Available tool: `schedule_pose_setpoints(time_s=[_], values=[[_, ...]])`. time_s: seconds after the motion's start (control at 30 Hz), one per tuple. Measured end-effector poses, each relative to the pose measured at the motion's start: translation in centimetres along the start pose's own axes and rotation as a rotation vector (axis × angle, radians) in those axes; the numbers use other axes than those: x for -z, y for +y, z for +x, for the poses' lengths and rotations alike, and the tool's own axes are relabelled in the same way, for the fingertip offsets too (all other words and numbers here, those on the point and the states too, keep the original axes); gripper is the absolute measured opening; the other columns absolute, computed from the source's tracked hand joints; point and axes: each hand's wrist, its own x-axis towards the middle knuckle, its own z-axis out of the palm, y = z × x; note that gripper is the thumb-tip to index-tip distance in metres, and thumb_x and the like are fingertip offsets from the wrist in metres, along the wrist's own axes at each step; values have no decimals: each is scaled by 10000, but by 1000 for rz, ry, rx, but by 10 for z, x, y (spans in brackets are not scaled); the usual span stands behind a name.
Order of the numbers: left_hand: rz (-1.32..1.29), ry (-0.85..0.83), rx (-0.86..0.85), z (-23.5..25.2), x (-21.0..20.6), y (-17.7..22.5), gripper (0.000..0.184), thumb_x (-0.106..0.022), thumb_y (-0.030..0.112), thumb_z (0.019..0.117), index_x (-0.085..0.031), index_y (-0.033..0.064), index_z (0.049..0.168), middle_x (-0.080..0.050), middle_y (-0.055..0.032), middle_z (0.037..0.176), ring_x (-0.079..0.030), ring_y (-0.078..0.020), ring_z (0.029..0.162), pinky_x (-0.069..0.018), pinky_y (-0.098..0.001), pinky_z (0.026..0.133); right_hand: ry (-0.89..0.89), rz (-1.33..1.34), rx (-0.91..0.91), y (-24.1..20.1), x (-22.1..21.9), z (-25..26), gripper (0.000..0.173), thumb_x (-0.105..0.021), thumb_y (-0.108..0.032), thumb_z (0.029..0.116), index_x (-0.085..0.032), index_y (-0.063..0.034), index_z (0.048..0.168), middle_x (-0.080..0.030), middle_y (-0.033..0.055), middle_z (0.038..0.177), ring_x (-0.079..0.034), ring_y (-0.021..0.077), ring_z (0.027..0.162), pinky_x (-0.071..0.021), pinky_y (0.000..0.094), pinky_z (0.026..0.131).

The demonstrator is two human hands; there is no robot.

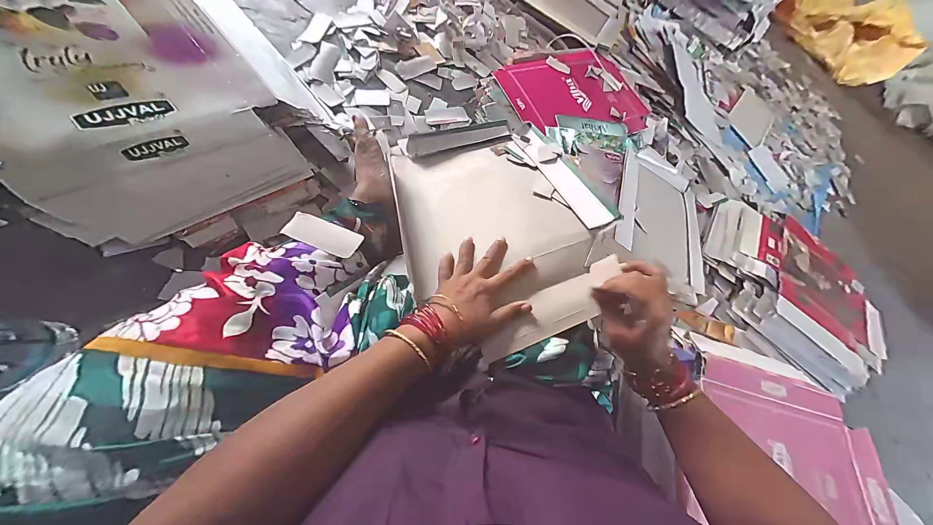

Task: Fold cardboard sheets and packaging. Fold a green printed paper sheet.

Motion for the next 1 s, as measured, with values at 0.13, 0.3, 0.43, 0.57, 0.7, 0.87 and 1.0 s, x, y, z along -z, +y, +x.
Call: schedule_pose_setpoints(time_s=[0.13, 0.3, 0.43, 0.57, 0.7, 0.87, 1.0], values=[[-57, -76, 21, 4, -1, -9, 697, -402, 751, 959, -256, 499, 1592, -47, 1, 1732, 58, -442, 1561, -54, -820, 1093, 107, -266, -533, 24, 48, 19, 384, -621, -186, 998, -599, 154, 1175, -664, 311, 1104, -671, 377, 1034, -539, 509, 917], [-29, 17, 2, 3, -7, -7, 748, -439, 744, 947, -264, 442, 1608, -115, -24, 1725, -4, -453, 1560, -73, -821, 1088, -155, -560, -483, 25, 80, 58, 596, -661, -168, 954, -470, 45, 1476, -429, 385, 1473, -356, 617, 1378, -279, 774, 1065], [-40, 89, -27, 1, -13, -6, 865, -471, 738, 937, -237, 294, 1642, -160, -33, 1717, -55, -438, 1561, -94, -799, 1103, -375, -261, -59, -13, 35, 76, 304, -595, -155, 995, -707, 19, 1219, -690, 247, 1189, -673, 401, 1093, -545, 554, 924], [-36, 17, -41, 0, -10, -10, 692, -389, 719, 981, -280, 440, 1604, -123, -37, 1724, 42, -457, 1558, -54, -829, 1083, -457, -223, -277, -20, -2, 71, 408, -838, -220, 829, -735, -5, 1160, -580, 334, 1219, -549, 534, 1141, -460, 662, 932], [-66, -56, -44, 0, 11, -9, 699, -481, 682, 969, -293, 444, 1598, -137, -19, 1721, 1, -448, 1562, -90, -815, 1092, -521, -226, -475, -23, 6, 75, 419, -766, -197, 897, -680, 60, 1216, -597, 335, 1234, -616, 453, 1114, -506, 562, 960], [-15, -184, -24, -6, 41, -10, 641, -557, 600, 981, -368, 432, 1571, -198, -16, 1709, -105, -438, 1558, -115, -797, 1117, -360, -41, -449, -23, 20, 59, 253, -575, 23, 903, -743, 75, 1086, -749, 229, 989, -734, 355, 915, -565, 539, 857], [-121, -203, -128, -4, 52, 13, 589, -551, 465, 1029, -471, 192, 1545, -349, -140, 1640, -302, -483, 1484, -273, -774, 1066, -463, 599, -600, -27, 19, 40, 274, -662, 27, 851, -660, 37, 1125, -736, 56, 915, -705, 97, 733, -607, 294, 683]])
